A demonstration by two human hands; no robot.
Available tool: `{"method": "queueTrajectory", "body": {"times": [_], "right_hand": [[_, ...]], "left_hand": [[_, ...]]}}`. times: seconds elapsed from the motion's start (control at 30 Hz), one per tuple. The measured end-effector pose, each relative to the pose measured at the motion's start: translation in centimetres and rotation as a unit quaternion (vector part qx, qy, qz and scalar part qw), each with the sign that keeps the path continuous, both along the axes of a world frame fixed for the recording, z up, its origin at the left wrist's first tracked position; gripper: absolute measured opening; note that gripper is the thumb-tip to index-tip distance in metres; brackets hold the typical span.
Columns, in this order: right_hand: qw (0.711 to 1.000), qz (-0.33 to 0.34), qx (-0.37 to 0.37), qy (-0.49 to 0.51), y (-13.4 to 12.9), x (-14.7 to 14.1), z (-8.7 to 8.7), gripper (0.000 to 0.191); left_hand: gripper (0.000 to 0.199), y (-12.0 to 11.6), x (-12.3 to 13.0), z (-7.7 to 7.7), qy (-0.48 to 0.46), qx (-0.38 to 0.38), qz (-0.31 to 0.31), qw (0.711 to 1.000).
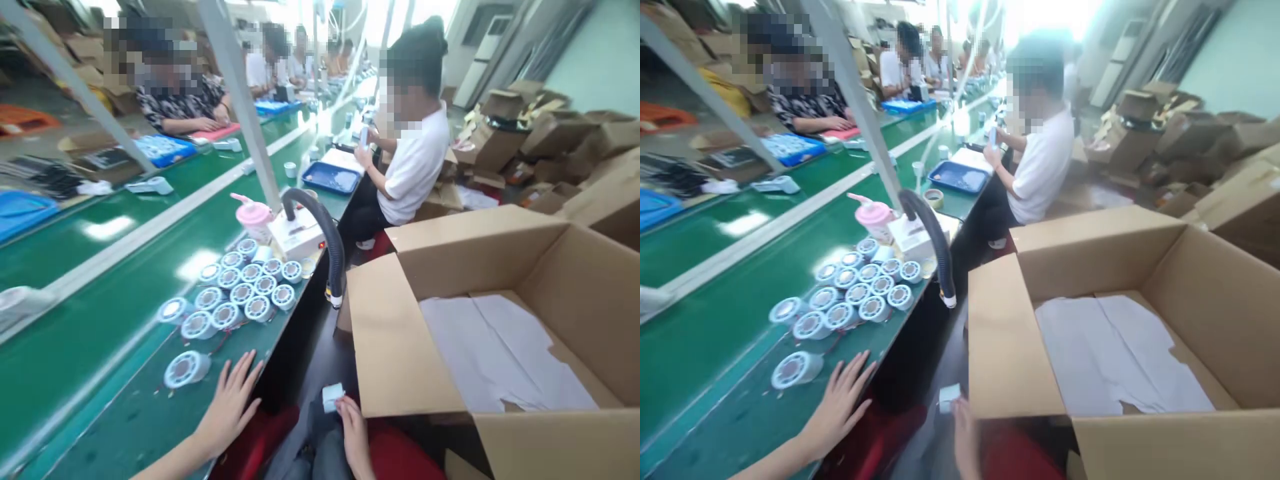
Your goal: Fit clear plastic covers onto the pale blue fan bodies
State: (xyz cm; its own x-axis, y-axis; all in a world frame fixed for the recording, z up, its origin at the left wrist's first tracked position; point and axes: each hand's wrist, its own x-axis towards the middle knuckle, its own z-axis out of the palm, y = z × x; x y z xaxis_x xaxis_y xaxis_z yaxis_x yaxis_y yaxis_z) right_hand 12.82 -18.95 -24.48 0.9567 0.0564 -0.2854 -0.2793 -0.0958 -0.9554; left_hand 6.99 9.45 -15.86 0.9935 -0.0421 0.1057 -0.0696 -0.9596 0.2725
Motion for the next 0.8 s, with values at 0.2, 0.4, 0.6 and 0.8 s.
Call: {"method": "queueTrajectory", "body": {"times": [0.2, 0.4, 0.6, 0.8], "right_hand": [[0.982, 0.16, 0.0, -0.104, -0.1, -3.3, 10.3, 0.042], [0.964, 0.201, -0.025, -0.17, -0.1, -1.1, 15.0, 0.032], [0.988, 0.076, -0.062, -0.124, -4.5, 2.7, 12.7, 0.044], [0.995, 0.071, -0.071, -0.006, -8.3, 2.0, 8.7, 0.043]], "left_hand": [[0.094, -9.3, 0.9, 3.4, 0.173, -0.431, 0.064, 0.883], [0.027, -13.8, 3.4, 2.4, 0.194, -0.626, 0.127, 0.745], [0.033, -15.4, 10.0, -0.6, 0.171, -0.811, 0.266, 0.493], [0.033, -15.8, 18.6, -2.9, 0.154, -0.903, 0.292, 0.274]]}}
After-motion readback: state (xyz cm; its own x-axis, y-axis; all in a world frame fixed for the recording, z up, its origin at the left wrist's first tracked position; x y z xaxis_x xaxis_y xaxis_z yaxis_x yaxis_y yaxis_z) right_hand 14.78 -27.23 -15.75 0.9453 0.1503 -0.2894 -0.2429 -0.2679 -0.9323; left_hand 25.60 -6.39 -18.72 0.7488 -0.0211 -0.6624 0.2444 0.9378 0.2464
